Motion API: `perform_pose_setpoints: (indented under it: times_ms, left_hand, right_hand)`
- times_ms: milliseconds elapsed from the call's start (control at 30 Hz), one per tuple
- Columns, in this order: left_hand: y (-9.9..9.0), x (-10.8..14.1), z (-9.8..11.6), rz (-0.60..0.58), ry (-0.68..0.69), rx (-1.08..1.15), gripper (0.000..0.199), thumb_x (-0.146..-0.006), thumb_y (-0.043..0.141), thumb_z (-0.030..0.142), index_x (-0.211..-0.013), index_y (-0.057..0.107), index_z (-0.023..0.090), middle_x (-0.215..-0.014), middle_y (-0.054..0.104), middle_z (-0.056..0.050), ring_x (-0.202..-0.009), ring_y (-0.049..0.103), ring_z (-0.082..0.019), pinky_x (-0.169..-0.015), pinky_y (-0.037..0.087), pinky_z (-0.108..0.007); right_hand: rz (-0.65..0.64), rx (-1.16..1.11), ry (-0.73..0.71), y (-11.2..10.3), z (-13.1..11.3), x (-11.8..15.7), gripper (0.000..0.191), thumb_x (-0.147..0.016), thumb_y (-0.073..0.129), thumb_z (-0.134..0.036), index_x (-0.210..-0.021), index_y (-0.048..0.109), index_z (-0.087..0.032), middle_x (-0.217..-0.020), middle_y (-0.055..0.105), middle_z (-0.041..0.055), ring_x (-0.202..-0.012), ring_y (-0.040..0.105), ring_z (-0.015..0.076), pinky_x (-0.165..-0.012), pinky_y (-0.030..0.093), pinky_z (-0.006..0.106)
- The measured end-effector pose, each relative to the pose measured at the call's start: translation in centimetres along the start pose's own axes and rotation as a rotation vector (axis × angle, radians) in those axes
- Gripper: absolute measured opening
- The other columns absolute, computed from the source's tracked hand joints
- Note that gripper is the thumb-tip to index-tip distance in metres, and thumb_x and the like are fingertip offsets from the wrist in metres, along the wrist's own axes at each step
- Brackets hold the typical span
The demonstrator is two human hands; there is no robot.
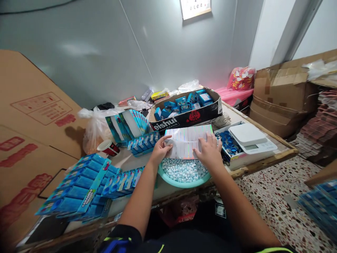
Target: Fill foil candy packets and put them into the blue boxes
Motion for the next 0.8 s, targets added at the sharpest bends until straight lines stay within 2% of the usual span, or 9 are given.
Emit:
perform_pose_setpoints:
  times_ms: [100, 167, 267, 333, 600, 800]
  left_hand:
    - [0.0, 0.0, -0.2, 0.031, 0.019, -0.139, 0.048, -0.077, 0.067, 0.022, -0.124, 0.069, 0.017, -0.090, 0.073, -0.005, -0.061, 0.061, -0.013, -0.063, 0.053, -0.028]
    - [0.0, 0.0, 0.0, 0.054, 0.053, -0.227, 0.048, -0.076, 0.068, 0.019, -0.123, 0.071, 0.017, -0.106, 0.075, -0.008, -0.078, 0.069, -0.019, -0.079, 0.058, -0.035]
    - [0.1, 0.3, 0.8, 0.059, 0.127, -0.333, 0.043, -0.076, 0.073, 0.021, -0.119, 0.074, 0.018, -0.122, 0.073, -0.011, -0.112, 0.068, -0.027, -0.105, 0.051, -0.043]
    - [0.3, 0.5, 1.3, 0.054, 0.168, -0.387, 0.039, -0.077, 0.075, 0.023, -0.115, 0.074, 0.019, -0.124, 0.073, -0.011, -0.118, 0.066, -0.028, -0.110, 0.048, -0.044]
    - [0.6, 1.1, 1.7, 0.081, 0.222, -0.502, 0.025, -0.081, 0.075, 0.019, -0.106, 0.074, 0.023, -0.111, 0.076, -0.007, -0.107, 0.070, -0.024, -0.100, 0.054, -0.039]
    - [0.3, 1.2, 1.4, 0.187, 0.168, -0.549, 0.019, -0.082, 0.075, 0.022, -0.101, 0.074, 0.023, -0.104, 0.074, -0.011, -0.100, 0.069, -0.030, -0.089, 0.054, -0.043]
  right_hand:
    - [-0.017, 0.022, -0.045, -0.1, -0.2, 0.1, 0.046, -0.092, 0.063, -0.050, -0.130, 0.063, -0.024, -0.158, 0.039, 0.0177, -0.148, 0.029, 0.0385, -0.117, 0.019, 0.064]
    - [-0.038, 0.041, -0.076, -0.2, -0.3, 0.1, 0.048, -0.092, 0.063, -0.052, -0.131, 0.063, -0.024, -0.158, 0.040, 0.0175, -0.147, 0.030, 0.0385, -0.118, 0.018, 0.064]
    - [-0.063, 0.059, -0.075, -0.3, -0.5, 0.1, 0.048, -0.091, 0.064, -0.051, -0.130, 0.063, -0.023, -0.157, 0.041, 0.0173, -0.146, 0.033, 0.0385, -0.118, 0.018, 0.064]
    - [-0.074, 0.062, -0.061, -0.4, -0.5, 0.1, 0.047, -0.092, 0.064, -0.050, -0.130, 0.063, -0.023, -0.157, 0.042, 0.0172, -0.146, 0.033, 0.0383, -0.119, 0.017, 0.064]
    - [-0.076, 0.066, -0.065, 0.0, -0.2, 0.0, 0.044, -0.092, 0.062, -0.049, -0.128, 0.063, -0.023, -0.155, 0.045, 0.0161, -0.144, 0.036, 0.0371, -0.118, 0.016, 0.064]
    - [-0.068, 0.047, -0.072, 0.1, -0.1, 0.0, 0.044, -0.093, 0.061, -0.048, -0.129, 0.062, -0.023, -0.152, 0.049, 0.0158, -0.143, 0.037, 0.0356, -0.117, 0.016, 0.065]
Point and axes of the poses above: each hand's wrist, its own x-axis away from the middle knuckle, its own y-axis out of the palm, z = x × y, the point moved 2 cm from there along -x, towards the middle knuckle
